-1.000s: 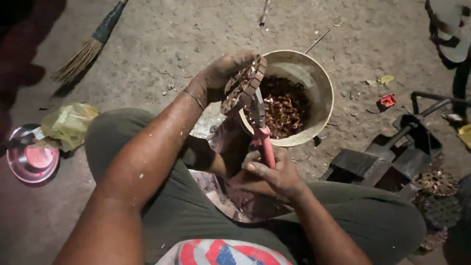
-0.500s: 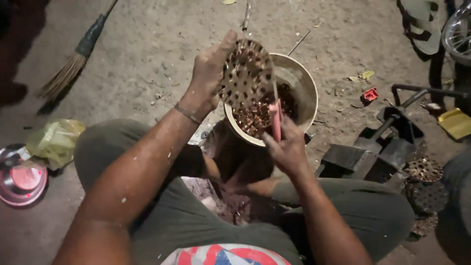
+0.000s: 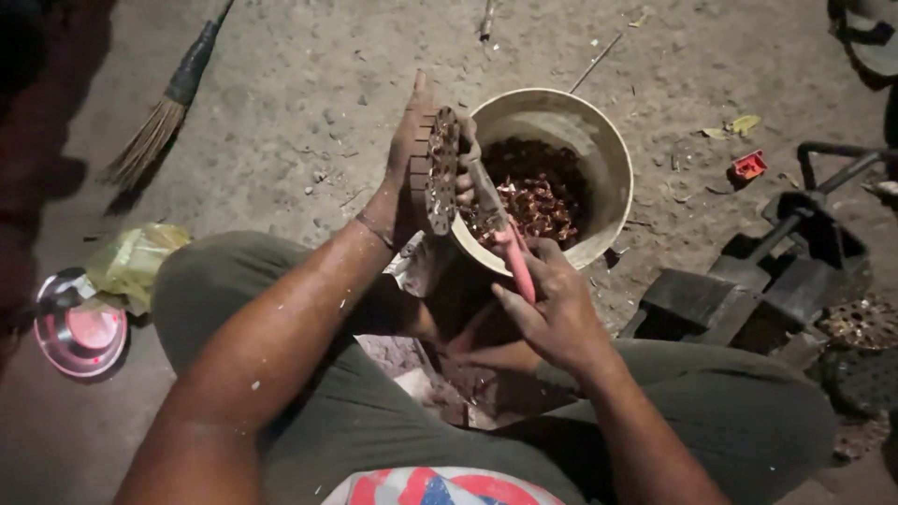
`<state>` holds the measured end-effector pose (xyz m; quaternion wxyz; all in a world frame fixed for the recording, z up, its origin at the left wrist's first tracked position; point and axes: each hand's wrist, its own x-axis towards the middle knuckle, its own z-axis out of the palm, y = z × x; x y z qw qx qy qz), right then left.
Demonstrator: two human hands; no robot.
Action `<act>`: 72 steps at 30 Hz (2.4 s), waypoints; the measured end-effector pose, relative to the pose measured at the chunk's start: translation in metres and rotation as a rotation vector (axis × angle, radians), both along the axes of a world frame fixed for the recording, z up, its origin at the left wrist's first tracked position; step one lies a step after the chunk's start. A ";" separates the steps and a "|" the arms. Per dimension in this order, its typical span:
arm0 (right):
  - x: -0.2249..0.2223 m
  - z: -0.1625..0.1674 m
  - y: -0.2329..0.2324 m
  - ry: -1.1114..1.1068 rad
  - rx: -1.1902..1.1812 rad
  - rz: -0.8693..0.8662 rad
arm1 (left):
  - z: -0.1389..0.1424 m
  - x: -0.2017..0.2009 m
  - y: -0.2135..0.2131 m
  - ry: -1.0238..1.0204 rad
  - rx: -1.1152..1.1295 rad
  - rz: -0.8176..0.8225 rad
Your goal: The person sits on the ground and uses pliers to cut small pieces from a perforated metal disc, dropping the cut pieces into a bucket. The person repeatedly rotates the disc and snips off sections.
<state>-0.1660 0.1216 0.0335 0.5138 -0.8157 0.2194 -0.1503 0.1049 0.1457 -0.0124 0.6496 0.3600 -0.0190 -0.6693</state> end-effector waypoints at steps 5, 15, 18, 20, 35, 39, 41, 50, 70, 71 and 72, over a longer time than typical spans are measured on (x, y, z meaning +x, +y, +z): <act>-0.014 -0.005 -0.014 0.017 0.197 0.100 | 0.000 -0.013 -0.013 -0.276 -0.029 0.064; -0.021 -0.016 -0.021 0.192 0.290 0.110 | -0.023 -0.002 -0.019 -0.820 -0.112 0.101; -0.018 -0.023 -0.015 0.120 0.253 0.152 | -0.021 -0.003 -0.018 -0.760 -0.157 0.115; -0.014 -0.027 -0.005 0.050 0.338 0.161 | -0.017 -0.002 -0.016 -0.754 -0.162 0.111; 0.001 -0.032 0.060 -0.158 0.957 0.306 | 0.022 -0.036 0.012 0.243 -0.299 -0.399; 0.000 -0.025 0.056 -0.279 1.177 0.311 | 0.016 -0.034 0.005 0.246 -0.280 -0.430; 0.000 -0.023 0.056 -0.296 1.249 0.330 | 0.020 -0.036 0.006 0.241 -0.336 -0.435; -0.004 -0.024 0.072 -0.386 1.682 0.449 | 0.061 -0.065 0.028 0.451 -0.370 -0.570; -0.022 -0.033 -0.012 -0.028 0.535 0.297 | -0.008 -0.014 -0.009 -0.569 -0.039 -0.050; -0.023 -0.032 -0.012 0.003 0.507 0.301 | -0.010 -0.014 -0.010 -0.603 -0.046 0.014; -0.025 -0.032 -0.012 0.034 0.481 0.303 | -0.013 -0.013 -0.011 -0.625 -0.024 0.053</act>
